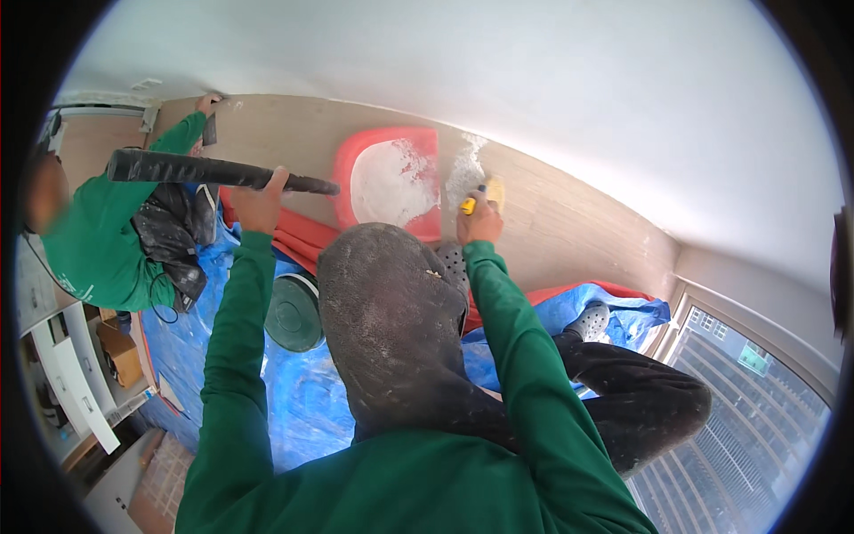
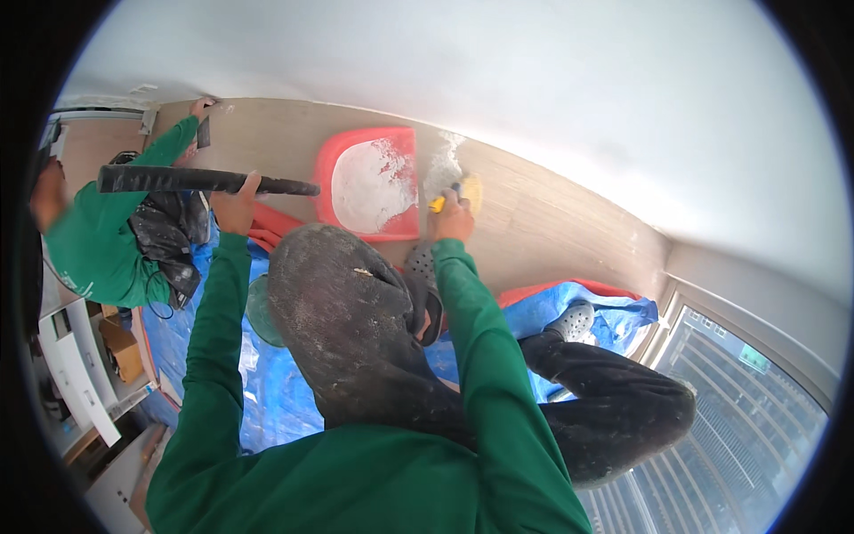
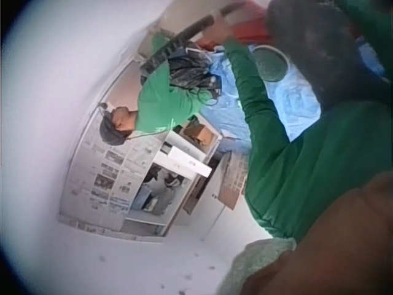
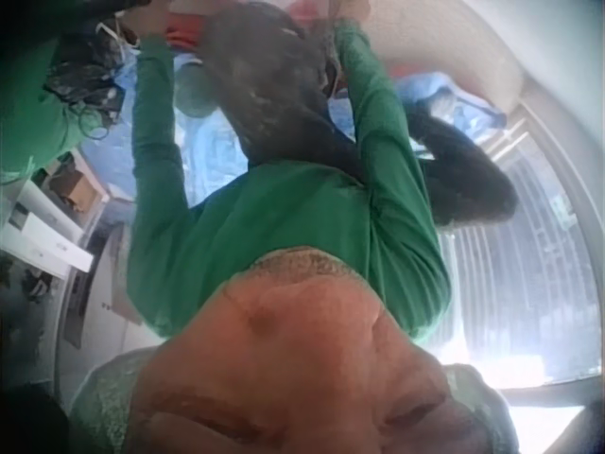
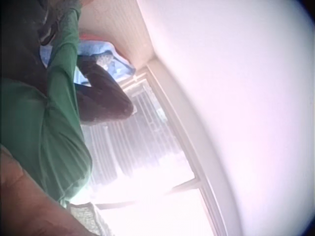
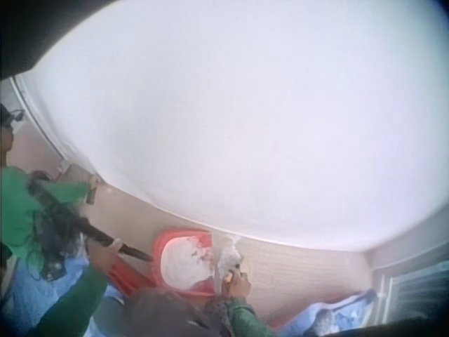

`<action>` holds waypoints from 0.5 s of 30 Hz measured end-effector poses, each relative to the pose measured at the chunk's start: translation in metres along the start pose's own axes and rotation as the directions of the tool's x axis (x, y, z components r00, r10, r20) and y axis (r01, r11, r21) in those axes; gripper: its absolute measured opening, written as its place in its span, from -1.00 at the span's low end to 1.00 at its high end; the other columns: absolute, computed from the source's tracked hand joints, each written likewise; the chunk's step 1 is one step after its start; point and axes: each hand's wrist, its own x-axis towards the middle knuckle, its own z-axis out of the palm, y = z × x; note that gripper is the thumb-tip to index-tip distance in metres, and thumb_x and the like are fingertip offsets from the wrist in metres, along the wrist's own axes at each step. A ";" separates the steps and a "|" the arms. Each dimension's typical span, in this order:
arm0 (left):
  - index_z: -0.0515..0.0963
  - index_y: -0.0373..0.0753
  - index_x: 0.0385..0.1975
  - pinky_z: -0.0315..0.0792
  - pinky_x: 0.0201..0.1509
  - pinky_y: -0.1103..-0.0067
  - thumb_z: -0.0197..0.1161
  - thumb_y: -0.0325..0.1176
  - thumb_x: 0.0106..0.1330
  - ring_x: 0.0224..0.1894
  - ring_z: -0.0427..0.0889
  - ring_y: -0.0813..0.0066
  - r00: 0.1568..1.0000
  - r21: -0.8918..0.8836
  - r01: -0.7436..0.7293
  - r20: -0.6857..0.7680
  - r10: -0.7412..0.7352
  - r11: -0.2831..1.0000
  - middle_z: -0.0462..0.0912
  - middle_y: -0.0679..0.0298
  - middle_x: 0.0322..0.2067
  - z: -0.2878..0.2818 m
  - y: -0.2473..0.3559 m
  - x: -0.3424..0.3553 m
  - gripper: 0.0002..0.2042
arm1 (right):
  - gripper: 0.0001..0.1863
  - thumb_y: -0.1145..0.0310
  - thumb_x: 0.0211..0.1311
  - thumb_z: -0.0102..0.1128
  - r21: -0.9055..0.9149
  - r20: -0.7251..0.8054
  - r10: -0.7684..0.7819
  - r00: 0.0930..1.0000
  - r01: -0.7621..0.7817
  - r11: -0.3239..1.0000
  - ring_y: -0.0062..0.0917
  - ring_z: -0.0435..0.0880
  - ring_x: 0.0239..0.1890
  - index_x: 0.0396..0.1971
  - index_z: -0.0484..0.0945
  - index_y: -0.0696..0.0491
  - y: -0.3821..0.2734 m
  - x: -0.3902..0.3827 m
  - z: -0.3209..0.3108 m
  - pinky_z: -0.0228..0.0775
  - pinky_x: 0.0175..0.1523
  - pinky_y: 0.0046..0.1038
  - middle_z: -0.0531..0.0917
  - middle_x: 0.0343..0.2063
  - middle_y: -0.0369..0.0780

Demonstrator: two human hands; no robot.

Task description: The person sands the lower portion of a wall using a piece of sandpaper and a brush, then collects the resulting dust into a dustpan.

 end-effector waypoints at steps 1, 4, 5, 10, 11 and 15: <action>0.57 -0.50 -0.52 0.58 -0.42 0.51 0.32 -0.43 0.07 -0.51 0.66 0.46 1.000 0.046 -0.023 0.002 0.023 0.999 0.66 0.19 -0.53 0.000 0.000 -0.001 -0.81 | -0.63 0.31 -0.06 0.31 0.031 0.035 0.018 0.999 -0.019 0.999 -0.10 0.61 -0.25 -0.15 0.56 -0.18 -0.019 -0.001 0.011 0.47 -0.12 -0.15 0.58 -0.30 -0.07; 0.57 -0.50 -0.52 0.58 -0.42 0.51 0.31 -0.42 0.08 -0.52 0.66 0.44 1.000 -0.020 0.018 0.023 -0.017 1.000 0.67 0.18 -0.53 0.000 0.003 -0.002 -0.80 | -0.67 0.29 0.00 0.29 0.160 0.096 -0.088 0.992 0.072 0.985 -0.10 0.62 -0.24 -0.15 0.57 -0.17 -0.053 -0.006 0.024 0.46 -0.10 -0.16 0.60 -0.28 -0.07; 0.57 -0.50 -0.52 0.58 -0.42 0.51 0.31 -0.42 0.08 -0.52 0.66 0.44 0.998 -0.099 0.040 0.049 -0.035 0.994 0.67 0.17 -0.53 0.000 0.004 -0.002 -0.80 | -0.68 0.29 0.02 0.29 0.228 0.121 -0.167 0.978 0.137 0.964 -0.10 0.62 -0.24 -0.15 0.58 -0.17 -0.054 -0.006 0.020 0.46 -0.10 -0.16 0.61 -0.28 -0.07; 0.57 -0.50 -0.52 0.57 -0.42 0.51 0.29 -0.41 0.09 -0.51 0.67 0.43 0.996 -0.140 0.081 0.038 -0.076 0.987 0.67 0.17 -0.55 0.002 0.007 -0.007 -0.79 | -0.74 0.34 -0.02 0.30 0.163 -0.172 -0.204 0.964 0.232 0.959 -0.16 0.63 -0.26 -0.24 0.63 -0.11 0.023 0.029 -0.071 0.45 -0.12 -0.20 0.64 -0.34 -0.11; 0.57 -0.50 -0.53 0.56 -0.41 0.51 0.29 -0.41 0.09 -0.51 0.67 0.43 0.995 -0.129 0.087 0.048 -0.082 0.988 0.67 0.17 -0.56 0.002 0.008 -0.008 -0.79 | -0.73 0.35 -0.02 0.29 0.082 -0.260 -0.105 0.960 0.130 0.988 -0.17 0.64 -0.27 -0.24 0.62 -0.09 0.044 0.043 -0.093 0.46 -0.13 -0.20 0.64 -0.36 -0.11; 0.57 -0.50 -0.54 0.55 -0.42 0.51 0.27 -0.40 0.09 -0.53 0.67 0.42 0.999 0.063 -0.043 0.015 0.042 0.997 0.66 0.15 -0.58 0.005 0.017 -0.006 -0.79 | -0.73 0.34 0.02 0.26 -0.110 -0.304 0.163 0.939 -0.205 0.973 -0.14 0.63 -0.31 -0.20 0.60 -0.13 0.077 0.081 -0.112 0.47 -0.15 -0.17 0.62 -0.35 -0.08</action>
